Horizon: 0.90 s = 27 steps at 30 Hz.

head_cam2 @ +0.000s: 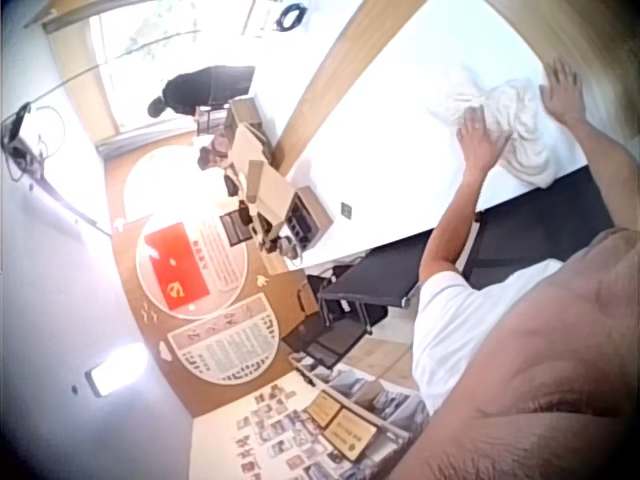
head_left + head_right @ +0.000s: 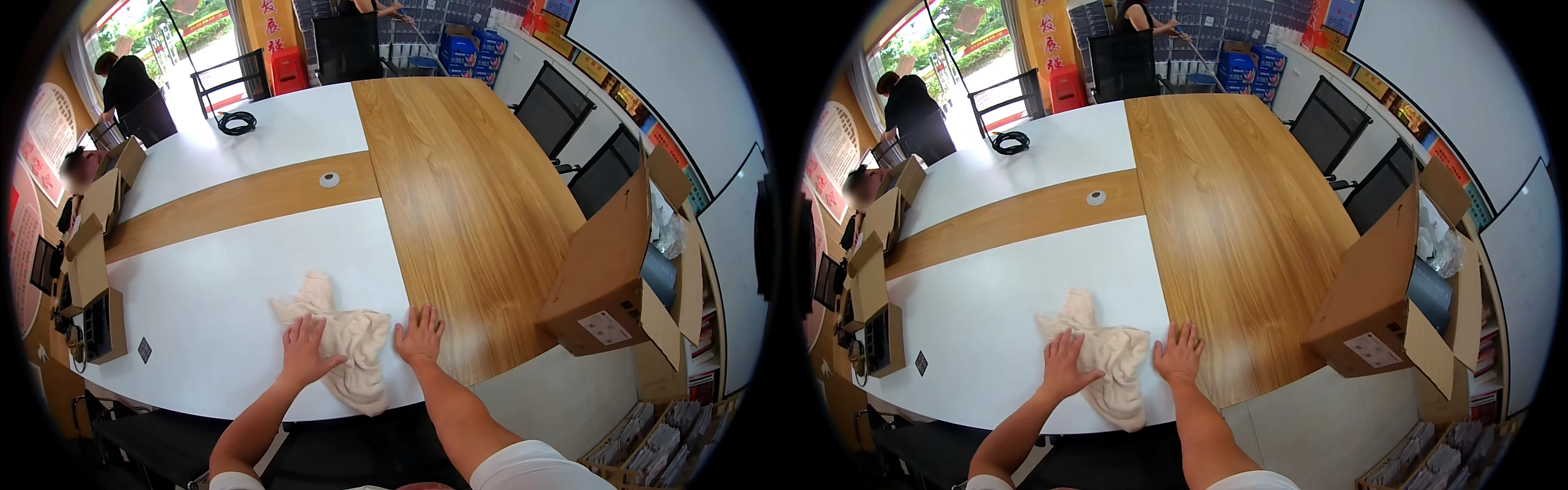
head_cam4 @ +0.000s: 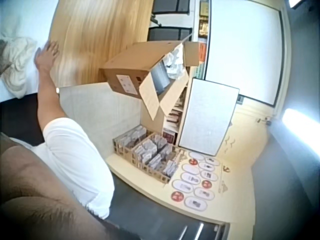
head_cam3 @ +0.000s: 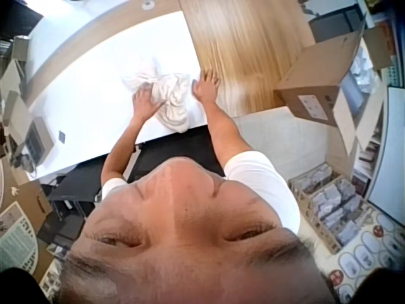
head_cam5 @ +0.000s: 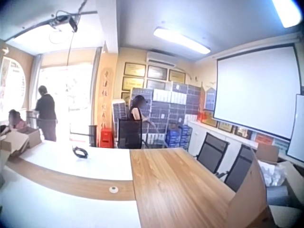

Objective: The person wipes down a wooden conference table and a glass door frame using a white cloth by hand.

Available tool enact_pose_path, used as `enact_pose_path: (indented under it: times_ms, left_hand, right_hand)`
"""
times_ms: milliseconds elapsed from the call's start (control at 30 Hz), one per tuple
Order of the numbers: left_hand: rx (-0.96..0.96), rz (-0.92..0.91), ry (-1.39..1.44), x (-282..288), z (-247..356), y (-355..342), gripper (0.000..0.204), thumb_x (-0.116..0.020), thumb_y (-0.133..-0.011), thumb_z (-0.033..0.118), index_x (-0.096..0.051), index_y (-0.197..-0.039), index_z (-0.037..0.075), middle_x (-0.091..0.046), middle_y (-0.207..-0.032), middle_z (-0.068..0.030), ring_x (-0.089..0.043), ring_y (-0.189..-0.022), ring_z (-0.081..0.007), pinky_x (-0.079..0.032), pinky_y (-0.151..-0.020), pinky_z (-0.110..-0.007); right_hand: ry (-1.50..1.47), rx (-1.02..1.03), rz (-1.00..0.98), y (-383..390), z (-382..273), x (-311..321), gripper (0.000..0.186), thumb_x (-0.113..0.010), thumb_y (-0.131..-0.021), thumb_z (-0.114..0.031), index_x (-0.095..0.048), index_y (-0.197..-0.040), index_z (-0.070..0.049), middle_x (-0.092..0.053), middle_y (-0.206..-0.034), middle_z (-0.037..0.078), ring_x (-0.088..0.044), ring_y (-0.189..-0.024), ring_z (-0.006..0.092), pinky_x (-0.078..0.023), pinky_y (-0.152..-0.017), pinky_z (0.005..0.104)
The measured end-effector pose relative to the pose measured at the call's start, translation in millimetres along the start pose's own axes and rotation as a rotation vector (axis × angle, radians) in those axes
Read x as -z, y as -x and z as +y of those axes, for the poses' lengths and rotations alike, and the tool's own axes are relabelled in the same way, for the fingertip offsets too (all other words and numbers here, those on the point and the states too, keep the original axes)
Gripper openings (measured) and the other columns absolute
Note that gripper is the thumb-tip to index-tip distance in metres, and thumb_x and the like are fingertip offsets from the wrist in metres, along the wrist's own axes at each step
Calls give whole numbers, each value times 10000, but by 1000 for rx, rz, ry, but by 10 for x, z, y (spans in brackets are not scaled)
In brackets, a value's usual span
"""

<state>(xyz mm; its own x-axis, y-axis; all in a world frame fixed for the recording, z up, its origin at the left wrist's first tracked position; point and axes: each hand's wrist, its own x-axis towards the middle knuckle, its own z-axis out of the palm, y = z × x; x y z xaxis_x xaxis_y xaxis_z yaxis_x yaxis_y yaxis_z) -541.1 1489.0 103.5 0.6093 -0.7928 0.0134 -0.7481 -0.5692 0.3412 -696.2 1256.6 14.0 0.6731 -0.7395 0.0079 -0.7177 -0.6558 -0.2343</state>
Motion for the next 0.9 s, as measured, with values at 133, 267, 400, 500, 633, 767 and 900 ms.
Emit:
enact_pose_path:
  times_ms: [133,267,400,500,633,767,900]
  left_hand:
    - [82,28,-69,-228,-126,-276,1117,-816,-629,698,-449,-1483,78,-369,-1528,-262,-297,-1434,-475,-260,-1092,-675]
    - [150,20,42,-291,-76,-505,1056,-837,-652,627,-455,-1479,92,-474,-1426,-246,-407,-1349,-465,-345,-1061,-627]
    - [218,-53,238,-337,-129,-501,927,-872,-680,440,-480,-1446,95,-567,-1275,-205,-523,-1208,-408,-435,-987,-532]
    - [150,137,59,-200,-365,-425,842,-861,-687,287,-497,-1425,109,-591,-1181,-175,-559,-1100,-370,-463,-906,-492]
    - [212,578,-312,202,-760,-452,806,-809,-669,142,-513,-1419,156,-551,-1151,-145,-528,-1030,-368,-420,-868,-486]
    - [130,695,-316,153,-889,-415,810,-766,-680,118,-502,-1443,180,-529,-1189,-153,-506,-1089,-376,-388,-918,-521]
    - [-64,491,-323,-618,-637,-25,748,-728,-750,188,-503,-1462,224,-493,-1299,-157,-467,-1184,-357,-367,-949,-556]
  right_hand:
    - [3,7,8,2,-1,0,690,-505,-948,-490,-427,-1512,-100,-319,-1589,244,-255,-1495,387,-200,-1172,632]
    - [16,1,-3,0,4,10,694,-508,-942,-496,-429,-1508,-101,-326,-1585,247,-256,-1494,390,-200,-1172,632]
    - [11,5,-7,1,-13,20,699,-501,-944,-499,-421,-1512,-100,-325,-1585,247,-254,-1496,391,-198,-1174,631]
    - [10,2,-5,-2,22,-38,693,-491,-952,-501,-418,-1514,-101,-323,-1587,243,-249,-1498,389,-191,-1178,627]
    - [-7,4,-14,3,3,10,689,-477,-961,-504,-415,-1518,-102,-318,-1590,241,-240,-1502,387,-180,-1182,626]
    - [-4,-1,-37,-9,-13,35,693,-473,-963,-505,-408,-1524,-102,-316,-1591,243,-234,-1504,388,-176,-1182,627]
    - [-11,-4,-47,-7,-24,49,702,-488,-953,-498,-413,-1518,-90,-311,-1590,250,-227,-1502,389,-171,-1184,620]
